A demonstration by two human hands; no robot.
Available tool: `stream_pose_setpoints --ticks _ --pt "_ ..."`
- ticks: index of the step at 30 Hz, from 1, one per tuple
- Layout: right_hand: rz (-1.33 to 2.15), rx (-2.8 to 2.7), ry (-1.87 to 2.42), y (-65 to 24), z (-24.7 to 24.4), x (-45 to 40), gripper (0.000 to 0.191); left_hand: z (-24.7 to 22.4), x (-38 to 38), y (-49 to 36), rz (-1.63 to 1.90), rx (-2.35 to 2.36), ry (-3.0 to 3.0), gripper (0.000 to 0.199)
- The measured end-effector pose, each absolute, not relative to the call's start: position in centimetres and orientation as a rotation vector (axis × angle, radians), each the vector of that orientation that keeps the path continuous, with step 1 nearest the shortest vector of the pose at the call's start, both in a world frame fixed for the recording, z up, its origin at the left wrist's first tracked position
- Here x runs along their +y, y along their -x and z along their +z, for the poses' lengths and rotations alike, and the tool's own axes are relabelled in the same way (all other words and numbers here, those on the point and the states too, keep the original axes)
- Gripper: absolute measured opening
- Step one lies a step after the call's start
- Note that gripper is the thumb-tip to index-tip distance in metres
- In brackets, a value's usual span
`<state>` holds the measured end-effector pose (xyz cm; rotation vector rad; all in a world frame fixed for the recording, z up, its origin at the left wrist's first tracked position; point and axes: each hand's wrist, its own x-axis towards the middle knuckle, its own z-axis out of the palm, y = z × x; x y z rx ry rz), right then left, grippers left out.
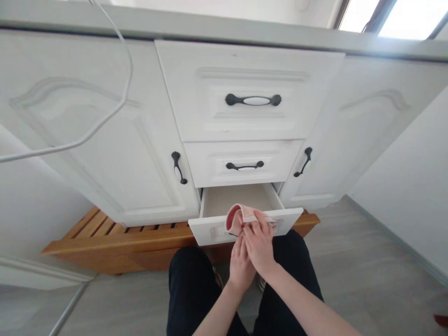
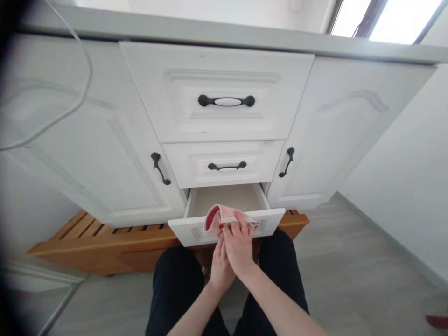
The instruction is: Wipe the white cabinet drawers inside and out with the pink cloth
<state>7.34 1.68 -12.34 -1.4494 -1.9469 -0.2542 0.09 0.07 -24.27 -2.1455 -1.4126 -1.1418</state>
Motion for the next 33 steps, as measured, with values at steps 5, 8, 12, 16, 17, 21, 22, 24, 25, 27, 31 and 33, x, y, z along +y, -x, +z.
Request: stream_pose_setpoints --ticks 5,8,12,16,17,21,22,24,25,27,31,33 --pt "-0.274 -1.927 1.378 -11.9 -12.9 6.1 0.03 -22.6 3.2 0.9 -1.075 -1.394 2.191 0.053" --pt "-0.158 -1.805 1.31 -13.4 -12.2 7.8 0.031 -21.7 5.1 1.2 -0.996 -1.41 2.25 0.063" --pt "-0.105 -1.521 1.375 -15.5 -12.0 8.6 0.034 -21.3 7.5 1.7 -0.907 -1.419 2.32 0.068" --pt "-0.131 -1.375 1.456 -17.1 -12.9 10.0 0.04 -21.5 10.0 1.8 -0.836 -1.45 2.364 0.072" --pt "-0.123 -1.373 1.46 -17.2 -13.1 10.7 0.042 -21.6 10.6 1.9 -0.822 -1.457 2.372 0.073" --pt "-0.113 -1.469 1.469 -16.1 -13.7 13.9 0.043 -21.3 12.7 2.0 -0.8 -1.443 2.388 0.076" --pt "-0.13 -1.472 1.483 -15.4 -13.8 14.6 0.042 -21.2 13.0 2.1 -0.802 -1.418 2.399 0.075" --pt "-0.171 -1.457 1.524 -13.7 -14.1 15.8 0.042 -21.3 13.0 2.3 -0.824 -1.407 2.408 0.074" --pt "-0.183 -1.458 1.537 -12.8 -14.4 16.2 0.041 -21.6 12.7 2.3 -0.851 -1.441 2.395 0.073" --pt "-0.224 -1.516 1.532 -10.7 -15.0 16.8 0.04 -23.0 11.1 2.4 -0.924 -1.584 2.333 0.071" --pt "-0.312 -1.708 1.439 -5.9 -16.0 17.1 0.034 -29.6 4.2 1.9 -0.88 -1.888 2.424 0.076" --pt "-0.305 -1.845 1.383 -2.9 -15.9 17.2 0.031 -33.8 -0.1 1.4 -0.668 -2.029 2.692 0.085"
